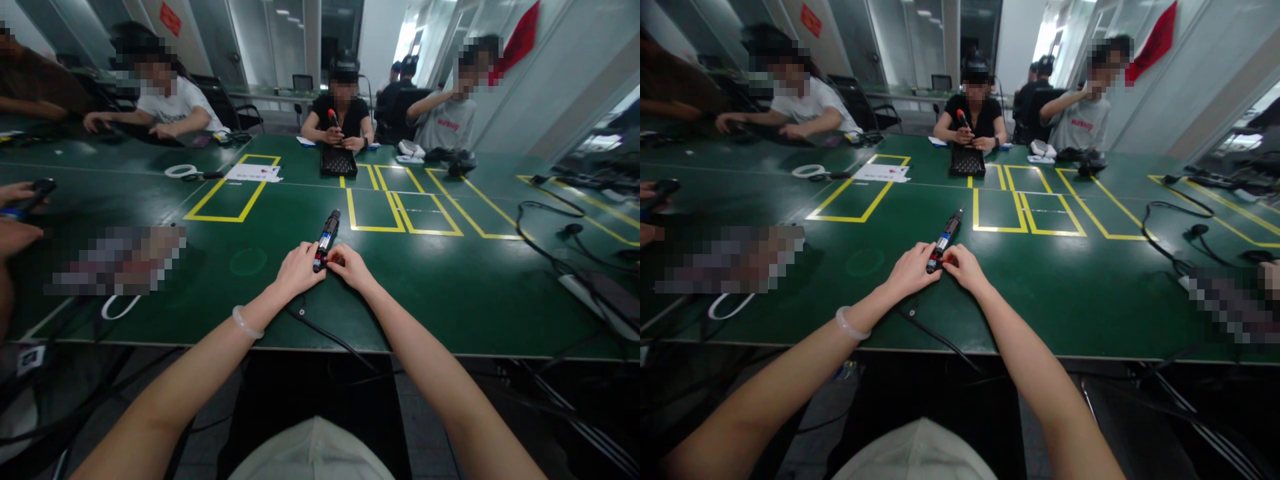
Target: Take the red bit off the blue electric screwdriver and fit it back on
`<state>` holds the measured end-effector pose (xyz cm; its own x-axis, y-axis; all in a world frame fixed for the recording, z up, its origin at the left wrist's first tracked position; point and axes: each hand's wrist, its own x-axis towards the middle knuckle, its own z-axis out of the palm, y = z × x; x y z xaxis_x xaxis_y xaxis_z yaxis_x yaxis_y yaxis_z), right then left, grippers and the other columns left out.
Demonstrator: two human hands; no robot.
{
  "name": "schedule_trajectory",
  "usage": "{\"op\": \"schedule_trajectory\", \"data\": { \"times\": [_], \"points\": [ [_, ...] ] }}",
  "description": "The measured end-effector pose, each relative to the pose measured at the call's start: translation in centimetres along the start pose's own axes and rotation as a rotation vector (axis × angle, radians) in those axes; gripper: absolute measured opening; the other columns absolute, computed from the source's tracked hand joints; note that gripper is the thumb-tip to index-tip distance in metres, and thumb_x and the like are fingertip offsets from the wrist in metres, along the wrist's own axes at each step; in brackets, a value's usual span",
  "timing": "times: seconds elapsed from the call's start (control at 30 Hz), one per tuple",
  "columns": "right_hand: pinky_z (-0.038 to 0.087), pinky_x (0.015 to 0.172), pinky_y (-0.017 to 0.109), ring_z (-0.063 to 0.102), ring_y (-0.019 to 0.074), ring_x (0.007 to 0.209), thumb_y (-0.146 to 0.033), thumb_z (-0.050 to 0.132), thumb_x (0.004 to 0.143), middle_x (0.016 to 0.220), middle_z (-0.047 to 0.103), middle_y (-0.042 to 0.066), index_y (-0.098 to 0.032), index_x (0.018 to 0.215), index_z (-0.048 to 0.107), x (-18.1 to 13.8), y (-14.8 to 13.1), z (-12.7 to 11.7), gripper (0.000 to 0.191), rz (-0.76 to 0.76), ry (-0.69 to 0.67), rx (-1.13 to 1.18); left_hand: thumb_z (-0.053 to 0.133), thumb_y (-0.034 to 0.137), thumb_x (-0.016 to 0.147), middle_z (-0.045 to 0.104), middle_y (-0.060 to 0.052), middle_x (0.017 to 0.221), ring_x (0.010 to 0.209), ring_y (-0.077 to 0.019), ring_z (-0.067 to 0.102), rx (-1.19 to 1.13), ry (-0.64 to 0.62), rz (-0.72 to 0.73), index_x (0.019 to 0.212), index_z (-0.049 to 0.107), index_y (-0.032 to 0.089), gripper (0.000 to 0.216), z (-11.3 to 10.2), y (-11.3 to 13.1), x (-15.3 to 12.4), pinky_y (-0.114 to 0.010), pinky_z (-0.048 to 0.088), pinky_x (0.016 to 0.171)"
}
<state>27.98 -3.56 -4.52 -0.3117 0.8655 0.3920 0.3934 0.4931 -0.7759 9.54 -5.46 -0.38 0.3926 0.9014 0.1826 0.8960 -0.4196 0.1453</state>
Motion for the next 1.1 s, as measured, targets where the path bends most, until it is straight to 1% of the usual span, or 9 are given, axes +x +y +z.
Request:
{"op": "schedule_trajectory", "data": {
  "times": [0.1,0.2,0.3,0.4,0.57,0.7,0.77,0.87,1.1],
  "points": [
    [0.046,0.074,0.029,0.053,0.0135,0.073,-0.016,0.068,0.080,0.088,0.055,0.001,-0.019,0.083,0.066,0.1,-0.2,-0.2,0.005,0.005,0.027,-0.027,0.059,0.042,0.085,0.057,-0.015,0.128,0.109,-0.0298,0.061,-0.010,0.012,0.003,0.137,0.047,0.016,0.059,0.2,0.0,0.0,-0.039,0.048,0.090],
    [0.046,0.073,0.029,0.055,0.0142,0.071,-0.017,0.069,0.082,0.081,0.059,0.001,-0.018,0.081,0.069,0.1,-0.5,-0.4,0.001,0.003,0.027,-0.057,0.059,0.044,0.086,0.056,-0.016,0.128,0.110,-0.0305,0.060,-0.002,0.026,0.020,0.137,0.047,0.014,0.060,0.3,0.1,-0.1,-0.040,0.048,0.090],
    [0.046,0.073,0.028,0.058,0.0155,0.074,-0.019,0.067,0.085,0.083,0.066,0.004,-0.018,0.083,0.072,0.0,-0.7,-0.6,0.005,-0.023,0.032,-0.085,0.055,0.050,0.090,0.057,-0.016,0.126,0.109,-0.0301,0.059,0.010,0.047,0.012,0.136,0.047,0.015,0.059,0.3,0.3,-0.1,-0.040,0.047,0.089],
    [0.045,0.073,0.028,0.060,0.0159,0.073,-0.021,0.062,0.087,0.085,0.071,0.004,-0.019,0.085,0.072,-0.1,-0.8,-0.6,0.010,-0.015,0.067,-0.088,0.051,0.054,0.092,0.058,-0.015,0.122,0.106,-0.0283,0.060,0.037,0.046,-0.042,0.135,0.049,0.017,0.056,0.2,0.6,0.2,-0.038,0.047,0.087],
    [0.045,0.068,0.027,0.059,0.0155,0.067,-0.026,0.056,0.088,0.078,0.070,0.002,-0.018,0.087,0.070,-0.1,-0.5,-0.3,0.016,0.053,0.116,-0.029,0.049,0.053,0.094,0.058,-0.014,0.117,0.103,-0.0276,0.060,0.097,0.032,-0.103,0.136,0.050,0.019,0.054,-0.1,1.5,0.6,-0.037,0.047,0.082],
    [0.046,0.069,0.027,0.060,0.0161,0.071,-0.029,0.055,0.088,0.083,0.070,0.003,-0.018,0.089,0.068,-0.1,-0.1,-0.2,0.017,0.054,0.100,-0.007,0.050,0.050,0.094,0.058,-0.014,0.118,0.105,-0.0285,0.057,0.130,0.034,-0.094,0.139,0.048,0.019,0.054,-0.4,1.3,0.6,-0.037,0.046,0.084],
    [0.047,0.070,0.028,0.061,0.0166,0.072,-0.029,0.055,0.088,0.084,0.071,0.004,-0.018,0.090,0.068,-0.1,0.1,-0.2,0.017,0.055,0.096,-0.012,0.051,0.049,0.094,0.057,-0.015,0.121,0.108,-0.0295,0.056,0.135,0.034,-0.094,0.140,0.047,0.019,0.055,-0.5,0.6,0.7,-0.038,0.046,0.087],
    [0.047,0.071,0.028,0.062,0.0173,0.075,-0.029,0.054,0.089,0.085,0.071,0.004,-0.018,0.091,0.069,-0.1,0.2,-0.3,0.018,0.075,0.089,-0.010,0.051,0.050,0.094,0.056,-0.016,0.125,0.111,-0.0316,0.054,0.137,0.029,-0.127,0.143,0.045,0.019,0.059,-0.7,-1.3,0.9,-0.041,0.045,0.090],
    [0.046,0.071,0.028,0.061,0.0165,0.074,-0.028,0.055,0.088,0.084,0.071,0.003,-0.019,0.089,0.069,-0.1,0.3,-0.3,0.017,0.088,0.085,-0.005,0.043,0.054,0.094,0.052,-0.020,0.134,0.112,-0.0353,0.054,0.155,0.002,-0.283,0.145,0.044,0.019,0.062,-1.9,-8.2,1.1,-0.044,0.047,0.087]
  ]
}}
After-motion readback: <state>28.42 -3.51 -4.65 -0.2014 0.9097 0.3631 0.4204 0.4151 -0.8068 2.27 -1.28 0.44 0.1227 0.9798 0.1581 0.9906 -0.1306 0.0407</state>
